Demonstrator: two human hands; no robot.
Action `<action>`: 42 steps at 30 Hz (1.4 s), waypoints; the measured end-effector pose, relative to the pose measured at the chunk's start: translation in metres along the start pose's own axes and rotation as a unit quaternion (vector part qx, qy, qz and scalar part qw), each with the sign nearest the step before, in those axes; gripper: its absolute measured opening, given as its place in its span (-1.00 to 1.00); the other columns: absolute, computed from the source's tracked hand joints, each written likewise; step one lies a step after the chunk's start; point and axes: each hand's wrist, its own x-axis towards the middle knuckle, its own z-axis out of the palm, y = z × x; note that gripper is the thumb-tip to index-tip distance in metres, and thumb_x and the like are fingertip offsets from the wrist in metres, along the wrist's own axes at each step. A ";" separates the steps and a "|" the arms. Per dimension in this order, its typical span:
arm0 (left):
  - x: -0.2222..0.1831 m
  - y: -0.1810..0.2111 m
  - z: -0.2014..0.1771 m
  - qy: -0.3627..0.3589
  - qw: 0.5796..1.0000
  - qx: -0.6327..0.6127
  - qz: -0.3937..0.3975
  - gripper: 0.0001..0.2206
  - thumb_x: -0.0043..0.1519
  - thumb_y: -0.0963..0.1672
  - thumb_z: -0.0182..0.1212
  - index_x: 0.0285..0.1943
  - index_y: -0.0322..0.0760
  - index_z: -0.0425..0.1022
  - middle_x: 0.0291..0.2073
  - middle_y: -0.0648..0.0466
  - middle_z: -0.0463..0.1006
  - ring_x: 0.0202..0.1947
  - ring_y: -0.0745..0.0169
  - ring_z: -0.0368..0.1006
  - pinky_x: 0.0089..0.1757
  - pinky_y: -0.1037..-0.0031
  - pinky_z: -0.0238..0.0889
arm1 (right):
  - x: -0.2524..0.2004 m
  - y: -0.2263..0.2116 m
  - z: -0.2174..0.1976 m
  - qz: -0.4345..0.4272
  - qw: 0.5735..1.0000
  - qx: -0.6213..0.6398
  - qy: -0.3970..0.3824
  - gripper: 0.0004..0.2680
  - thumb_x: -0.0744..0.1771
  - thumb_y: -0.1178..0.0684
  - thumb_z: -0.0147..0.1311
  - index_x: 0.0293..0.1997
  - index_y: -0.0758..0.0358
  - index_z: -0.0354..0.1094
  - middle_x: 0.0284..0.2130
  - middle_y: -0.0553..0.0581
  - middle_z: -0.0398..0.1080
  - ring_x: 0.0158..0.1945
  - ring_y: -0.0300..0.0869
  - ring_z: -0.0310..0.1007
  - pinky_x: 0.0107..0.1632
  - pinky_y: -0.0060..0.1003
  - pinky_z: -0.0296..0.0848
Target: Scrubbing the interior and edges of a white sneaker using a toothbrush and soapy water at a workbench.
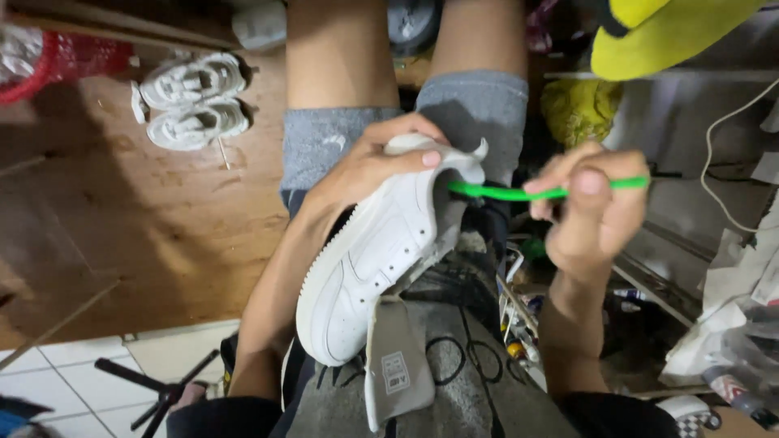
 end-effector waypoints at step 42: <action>-0.005 -0.001 -0.006 -0.028 0.998 0.050 0.032 -0.73 0.19 -0.05 0.17 0.00 -0.10 0.26 -0.31 0.17 0.35 -0.41 0.44 0.28 -0.41 0.68 0.16 | -0.018 -0.032 0.029 0.118 0.990 0.011 0.071 -0.81 0.39 -0.16 -0.14 -0.23 0.08 0.00 -0.54 0.07 0.18 -0.66 -0.28 0.16 -0.65 -0.50 0.09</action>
